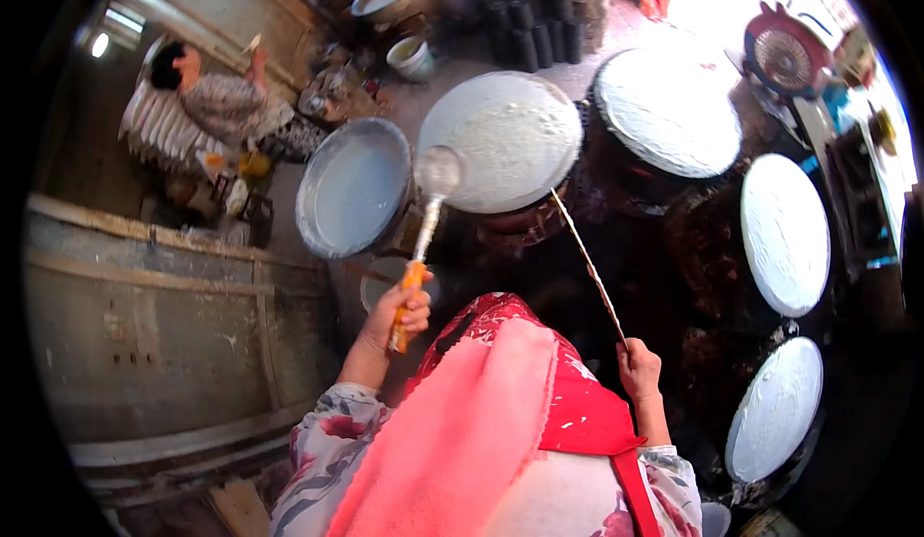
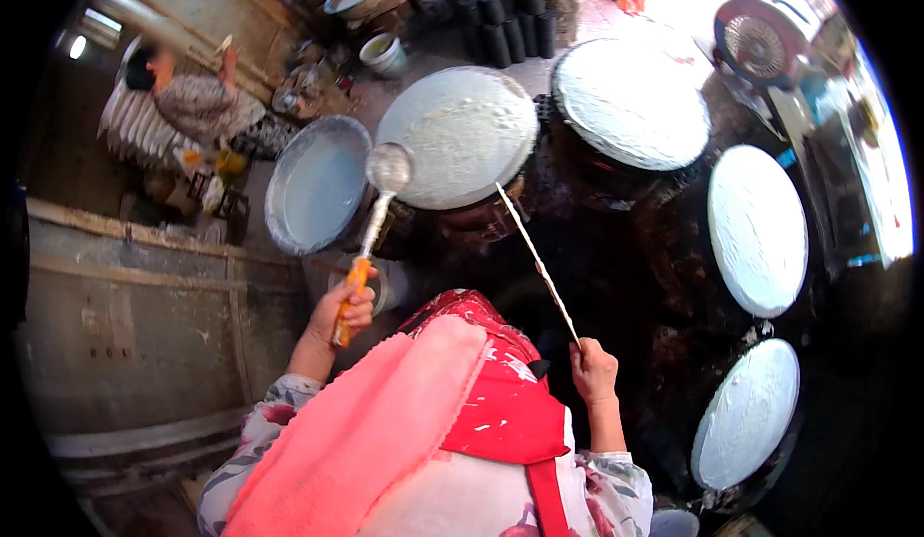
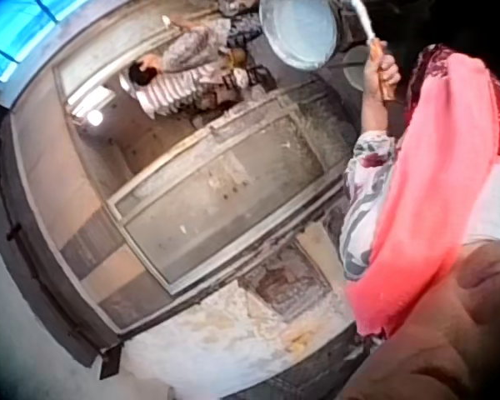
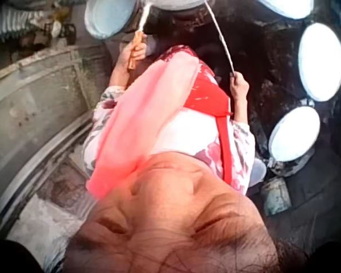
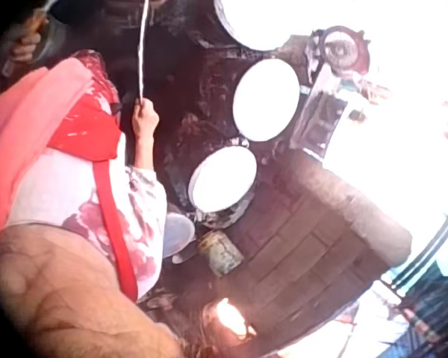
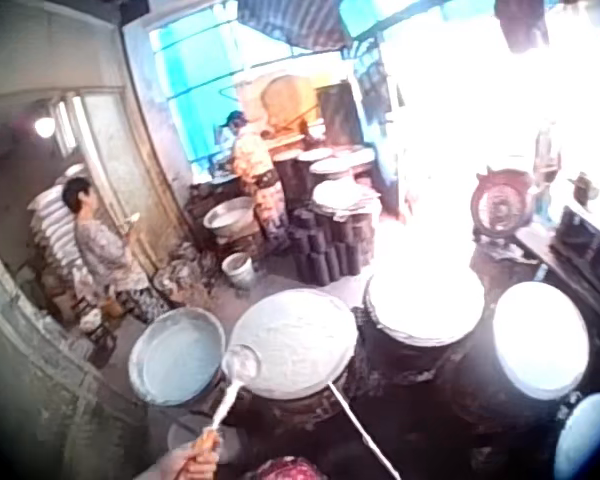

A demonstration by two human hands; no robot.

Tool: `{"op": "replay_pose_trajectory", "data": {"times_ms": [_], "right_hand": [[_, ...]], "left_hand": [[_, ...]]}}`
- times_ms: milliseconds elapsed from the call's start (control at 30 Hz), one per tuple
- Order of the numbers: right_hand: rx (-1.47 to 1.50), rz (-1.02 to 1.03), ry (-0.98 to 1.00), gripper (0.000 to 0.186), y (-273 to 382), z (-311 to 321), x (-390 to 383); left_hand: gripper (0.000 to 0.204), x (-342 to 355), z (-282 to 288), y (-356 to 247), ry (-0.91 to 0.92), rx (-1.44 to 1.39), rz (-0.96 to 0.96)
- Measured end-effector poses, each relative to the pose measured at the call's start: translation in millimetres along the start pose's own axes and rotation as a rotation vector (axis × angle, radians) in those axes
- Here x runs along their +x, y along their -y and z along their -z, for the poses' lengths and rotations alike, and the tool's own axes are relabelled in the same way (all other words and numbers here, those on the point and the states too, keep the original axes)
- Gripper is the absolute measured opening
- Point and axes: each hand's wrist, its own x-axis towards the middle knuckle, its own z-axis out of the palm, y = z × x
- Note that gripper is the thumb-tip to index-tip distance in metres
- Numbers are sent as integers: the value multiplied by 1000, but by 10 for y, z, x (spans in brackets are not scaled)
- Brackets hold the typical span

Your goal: The person scoops white batter from a large metal bowl and pours it onto several round, heated griddles. Using a long wooden stick, they spread the batter into thin, circular layers. The person then uses a metal spatula to lift the cooked cakes from the griddles and stack them on a nearby surface.

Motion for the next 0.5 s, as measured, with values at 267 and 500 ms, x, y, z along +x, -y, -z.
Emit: {"op": "replay_pose_trajectory", "data": {"times_ms": [267,500], "right_hand": [[-145,82,89,11,788,-463,448],[-186,-81,79,9,1744,-1134,511]], "left_hand": [[31,435,1783,-1505,-606,475,-51],[37,1622,3223,-2533,-669,1887,-52]]}}
